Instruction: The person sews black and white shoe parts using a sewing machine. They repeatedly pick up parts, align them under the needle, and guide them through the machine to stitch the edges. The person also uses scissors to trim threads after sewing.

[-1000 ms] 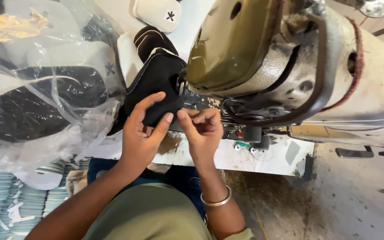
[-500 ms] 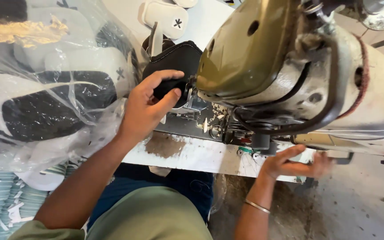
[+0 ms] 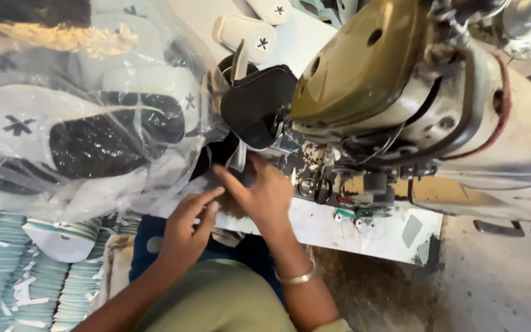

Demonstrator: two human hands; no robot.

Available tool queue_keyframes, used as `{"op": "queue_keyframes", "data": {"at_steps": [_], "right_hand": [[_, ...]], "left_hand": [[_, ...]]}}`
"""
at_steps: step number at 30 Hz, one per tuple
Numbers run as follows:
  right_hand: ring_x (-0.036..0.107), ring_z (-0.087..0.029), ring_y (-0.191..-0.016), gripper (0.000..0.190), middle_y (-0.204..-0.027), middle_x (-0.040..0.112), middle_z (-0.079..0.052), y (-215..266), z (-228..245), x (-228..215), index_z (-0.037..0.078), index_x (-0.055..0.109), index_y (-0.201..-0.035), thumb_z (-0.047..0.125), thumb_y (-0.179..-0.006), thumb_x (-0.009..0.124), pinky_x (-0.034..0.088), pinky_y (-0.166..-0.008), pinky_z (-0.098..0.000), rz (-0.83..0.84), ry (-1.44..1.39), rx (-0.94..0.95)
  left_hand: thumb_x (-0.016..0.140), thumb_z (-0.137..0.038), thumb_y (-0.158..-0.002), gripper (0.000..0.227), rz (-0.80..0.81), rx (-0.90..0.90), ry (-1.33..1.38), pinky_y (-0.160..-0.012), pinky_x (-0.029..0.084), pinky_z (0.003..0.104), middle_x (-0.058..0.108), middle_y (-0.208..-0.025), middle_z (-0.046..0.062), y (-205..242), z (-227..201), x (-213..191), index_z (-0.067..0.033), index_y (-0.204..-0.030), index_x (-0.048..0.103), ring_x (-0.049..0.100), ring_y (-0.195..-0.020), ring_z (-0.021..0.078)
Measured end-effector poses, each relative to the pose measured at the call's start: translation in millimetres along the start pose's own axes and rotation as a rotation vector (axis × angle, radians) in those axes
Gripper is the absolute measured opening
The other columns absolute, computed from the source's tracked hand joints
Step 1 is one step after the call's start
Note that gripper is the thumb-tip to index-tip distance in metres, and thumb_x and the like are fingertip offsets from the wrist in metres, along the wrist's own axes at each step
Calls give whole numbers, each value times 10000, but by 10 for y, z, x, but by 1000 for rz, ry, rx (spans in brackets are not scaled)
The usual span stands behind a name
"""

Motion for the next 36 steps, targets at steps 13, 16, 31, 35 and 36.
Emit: {"op": "queue_keyframes", "data": {"at_steps": [13,16,31,35,36], "right_hand": [[625,-109,-778,199,-900,665,-64,1088,-347,-140,0,625,-1088,75,-940,736,516,-688,-268,95,-877,589],[674,-98,-870,321,-1025,714,-58,1132,-315,-275,-13,598,-1217,23,-923,723,557,-774,-252,81,-1051,564],[690,-137,-919,372,-1081,699,-95,1464,-390,-232,-26,611,-1291,65,-950,727,595,-782,-297,266,-1323,620],[656,-107,-952,369,-1094,716,-68,1400,-542,-345,-39,640,-1275,69,-940,749,535,-861,-263,204,-1186,557],[656,-107,-952,369,-1094,716,-68,1367,-543,-373,-39,640,-1275,69,-940,749,535,-861,-263,200,-1186,560]], "left_hand": [[569,-92,-1012,321,234,-461,848,-876,471,255,654,-1026,22,283,45,382,-68,-1325,639,599,-965,89],[569,-10,-987,290,188,-353,817,-786,438,243,636,-1013,9,212,-109,343,8,-1250,692,529,-870,56],[700,-93,-938,410,301,-183,478,-968,505,281,702,-1230,47,404,-368,195,-42,-1340,641,628,-1121,112],[739,-87,-898,435,446,-180,339,-966,536,292,753,-1227,74,395,-493,258,-75,-1330,688,675,-1120,143],[739,-87,-898,435,450,-182,337,-966,536,292,753,-1227,74,395,-515,272,-75,-1330,688,675,-1120,143]]}}
Point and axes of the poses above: each hand's wrist, its own y-axis away from the middle knuckle, its own x-axis out of the palm, z = x × y, the point moved 5 cm from there along -y, towards the middle knuckle
